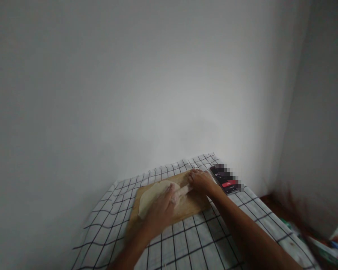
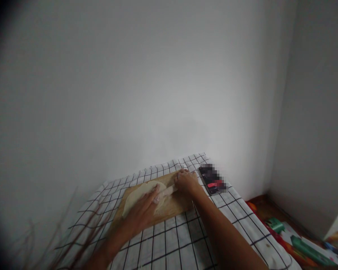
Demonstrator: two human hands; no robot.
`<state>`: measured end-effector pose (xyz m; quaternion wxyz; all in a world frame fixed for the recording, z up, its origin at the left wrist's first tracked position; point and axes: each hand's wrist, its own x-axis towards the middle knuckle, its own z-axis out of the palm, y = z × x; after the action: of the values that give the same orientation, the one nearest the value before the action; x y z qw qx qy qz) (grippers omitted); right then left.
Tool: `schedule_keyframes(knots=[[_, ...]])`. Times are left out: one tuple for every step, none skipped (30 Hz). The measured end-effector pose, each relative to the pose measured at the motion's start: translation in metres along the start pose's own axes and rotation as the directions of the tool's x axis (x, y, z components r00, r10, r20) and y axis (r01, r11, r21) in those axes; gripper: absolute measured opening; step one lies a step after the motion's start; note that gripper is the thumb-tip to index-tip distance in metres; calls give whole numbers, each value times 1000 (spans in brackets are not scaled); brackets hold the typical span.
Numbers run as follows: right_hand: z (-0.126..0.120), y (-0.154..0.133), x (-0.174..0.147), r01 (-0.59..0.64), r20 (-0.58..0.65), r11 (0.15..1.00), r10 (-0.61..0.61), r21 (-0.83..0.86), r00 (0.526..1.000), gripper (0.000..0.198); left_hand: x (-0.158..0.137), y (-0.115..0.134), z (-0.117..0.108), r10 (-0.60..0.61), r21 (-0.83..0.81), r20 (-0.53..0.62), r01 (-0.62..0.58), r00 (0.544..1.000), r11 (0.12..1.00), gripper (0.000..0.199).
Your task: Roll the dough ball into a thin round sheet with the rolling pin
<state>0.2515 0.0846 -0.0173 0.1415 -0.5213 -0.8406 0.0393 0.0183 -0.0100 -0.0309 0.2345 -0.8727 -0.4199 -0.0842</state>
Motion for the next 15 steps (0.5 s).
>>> schedule_keyframes(knots=[[0, 0, 0, -10, -11, 1000, 10, 1, 1000, 39, 7, -11, 4, -11, 3, 15, 11, 1000, 1000, 46], [0, 0, -1, -23, -26, 1000, 23, 3, 999, 38, 14, -20, 9, -51, 8, 37, 51, 998, 999, 46], [-1, 0, -1, -36, -41, 999, 36, 5, 998, 36, 20, -28, 14, -64, 11, 44, 64, 997, 998, 45], [-2, 1, -2, -47, -52, 999, 48, 6, 998, 35, 26, -33, 18, -91, 14, 46, 91, 995, 996, 44], [-2, 1, -2, -59, -60, 998, 59, 8, 996, 35, 31, -36, 21, -117, 18, 48, 117, 992, 993, 44], [-3, 1, -2, -71, -64, 997, 71, 11, 995, 34, 33, -36, 23, -132, 17, 44, 132, 990, 991, 44], [-4, 2, -2, -83, -64, 996, 83, 15, 994, 34, 33, -35, 24, -137, 9, 36, 136, 990, 991, 44], [-4, 2, -2, -93, -62, 995, 94, 20, 994, 35, 30, -31, 23, -131, -9, 24, 131, 991, 991, 44], [-4, 3, -1, -100, -58, 995, 101, 25, 993, 35, 26, -26, 21, -120, -34, 6, 120, 993, 992, 44], [-3, 4, -1, -105, -53, 994, 106, 31, 993, 35, 20, -18, 18, -111, -65, -14, 110, 994, 992, 45], [-2, 5, 0, -107, -49, 994, 109, 39, 993, 36, 14, -8, 15, -120, -97, -34, 116, 992, 989, 47], [-1, 7, 1, -107, -44, 993, 109, 47, 993, 37, 7, 4, 10, -148, -122, -50, 141, 988, 982, 49], [0, 8, 1, -104, -40, 993, 106, 56, 994, 38, 1, 17, 6, -200, -135, -57, 191, 978, 972, 52], [2, 10, 2, -100, -36, 993, 103, 65, 994, 39, -4, 31, 2, -255, -133, -67, 245, 965, 960, 56], [4, 12, 2, -95, -32, 993, 97, 73, 995, 40, -8, 45, -2, -290, -124, -80, 279, 954, 952, 58]])
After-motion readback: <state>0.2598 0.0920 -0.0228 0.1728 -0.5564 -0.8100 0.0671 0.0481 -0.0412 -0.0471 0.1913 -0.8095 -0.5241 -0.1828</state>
